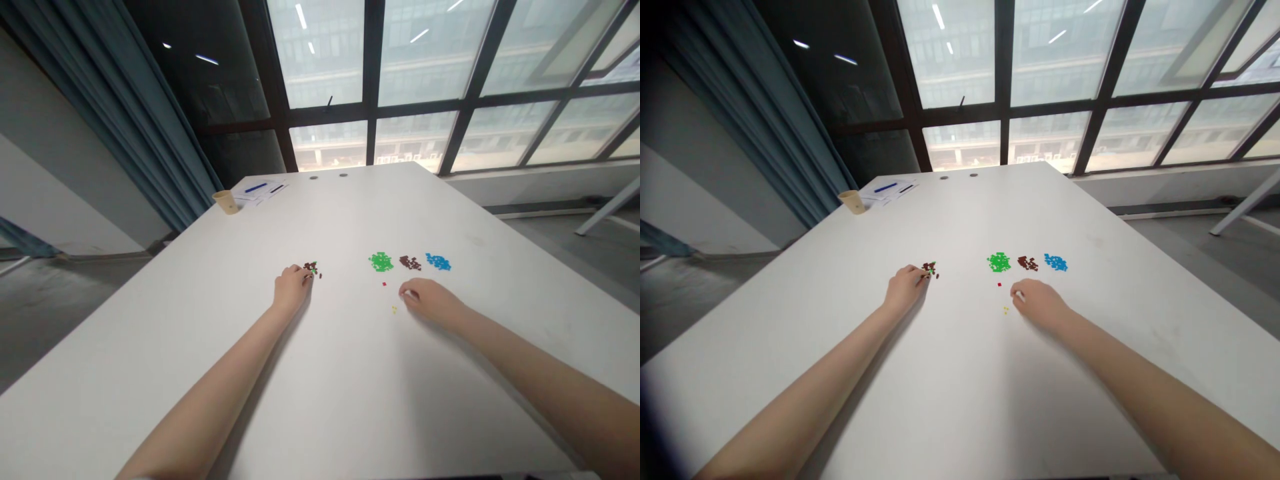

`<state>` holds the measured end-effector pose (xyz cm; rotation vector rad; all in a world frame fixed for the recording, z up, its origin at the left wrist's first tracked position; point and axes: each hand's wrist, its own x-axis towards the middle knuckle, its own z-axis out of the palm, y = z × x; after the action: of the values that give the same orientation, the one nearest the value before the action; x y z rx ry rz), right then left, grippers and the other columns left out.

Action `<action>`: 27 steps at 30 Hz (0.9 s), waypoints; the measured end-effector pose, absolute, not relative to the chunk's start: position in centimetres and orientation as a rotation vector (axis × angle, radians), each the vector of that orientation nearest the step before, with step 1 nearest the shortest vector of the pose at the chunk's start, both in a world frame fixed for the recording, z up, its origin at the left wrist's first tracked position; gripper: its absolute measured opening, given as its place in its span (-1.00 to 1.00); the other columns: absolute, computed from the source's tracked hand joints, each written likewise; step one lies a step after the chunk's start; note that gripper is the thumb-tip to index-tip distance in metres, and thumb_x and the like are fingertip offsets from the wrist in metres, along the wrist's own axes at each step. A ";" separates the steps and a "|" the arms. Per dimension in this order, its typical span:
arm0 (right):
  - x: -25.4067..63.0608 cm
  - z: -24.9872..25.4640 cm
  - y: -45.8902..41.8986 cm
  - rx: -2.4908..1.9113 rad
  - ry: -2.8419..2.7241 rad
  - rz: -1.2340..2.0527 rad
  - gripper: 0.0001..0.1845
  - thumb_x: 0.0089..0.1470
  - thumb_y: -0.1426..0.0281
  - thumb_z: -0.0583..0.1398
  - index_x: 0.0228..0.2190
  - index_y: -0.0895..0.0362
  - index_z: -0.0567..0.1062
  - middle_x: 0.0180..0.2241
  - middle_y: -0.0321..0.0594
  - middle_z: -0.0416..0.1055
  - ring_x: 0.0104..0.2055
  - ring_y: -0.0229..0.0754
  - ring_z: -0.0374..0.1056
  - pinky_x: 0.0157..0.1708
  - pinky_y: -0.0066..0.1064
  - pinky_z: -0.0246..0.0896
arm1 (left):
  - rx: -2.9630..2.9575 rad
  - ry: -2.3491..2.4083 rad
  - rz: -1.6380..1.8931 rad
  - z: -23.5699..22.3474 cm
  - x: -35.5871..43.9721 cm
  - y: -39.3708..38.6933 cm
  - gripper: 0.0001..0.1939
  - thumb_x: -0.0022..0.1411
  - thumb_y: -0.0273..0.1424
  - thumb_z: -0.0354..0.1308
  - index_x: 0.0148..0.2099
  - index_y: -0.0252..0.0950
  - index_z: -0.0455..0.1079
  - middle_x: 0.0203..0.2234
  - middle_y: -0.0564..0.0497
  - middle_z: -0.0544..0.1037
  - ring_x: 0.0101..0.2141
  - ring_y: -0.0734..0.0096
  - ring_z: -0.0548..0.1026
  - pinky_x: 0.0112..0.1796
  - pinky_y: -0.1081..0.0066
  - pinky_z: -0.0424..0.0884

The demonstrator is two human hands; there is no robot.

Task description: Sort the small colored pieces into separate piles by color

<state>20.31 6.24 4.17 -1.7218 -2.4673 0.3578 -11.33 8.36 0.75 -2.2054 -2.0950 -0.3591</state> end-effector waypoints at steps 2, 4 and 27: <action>18.8 4.6 3.4 -1.447 -2.555 0.440 -0.74 0.01 0.45 0.01 -0.35 0.11 0.48 -0.38 -0.22 0.43 -0.37 -0.25 0.28 -0.33 -0.44 0.10 | -2.206 -2.079 -0.321 0.7 -11.0 8.6 -0.74 0.17 -0.39 -0.07 -0.19 -0.14 0.42 -0.26 -0.04 0.44 -0.21 0.22 0.37 -0.31 0.33 0.28; 17.6 5.0 0.8 -1.302 -2.588 0.499 -0.76 0.01 0.46 0.01 -0.38 0.11 0.47 -0.44 -0.23 0.41 -0.41 -0.25 0.26 -0.34 -0.42 0.08 | -2.221 -2.053 -0.300 0.7 -10.8 8.7 -0.74 0.17 -0.41 -0.09 -0.22 -0.16 0.43 -0.26 -0.04 0.44 -0.20 0.21 0.36 -0.30 0.32 0.27; 16.4 4.6 -3.6 -1.086 -2.681 0.585 -0.82 0.05 0.43 0.03 -0.41 0.11 0.44 -0.45 -0.24 0.37 -0.36 -0.23 0.25 -0.32 -0.40 0.06 | -2.349 -1.927 -0.145 1.8 -10.2 8.2 -0.70 0.14 -0.57 -0.16 -0.24 -0.35 0.39 -0.30 -0.18 0.46 -0.21 0.20 0.39 -0.23 0.30 0.27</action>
<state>16.43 -3.56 4.59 -1.0861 -2.6806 0.5850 -10.24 8.22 1.78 -2.3488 -1.9273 -0.1450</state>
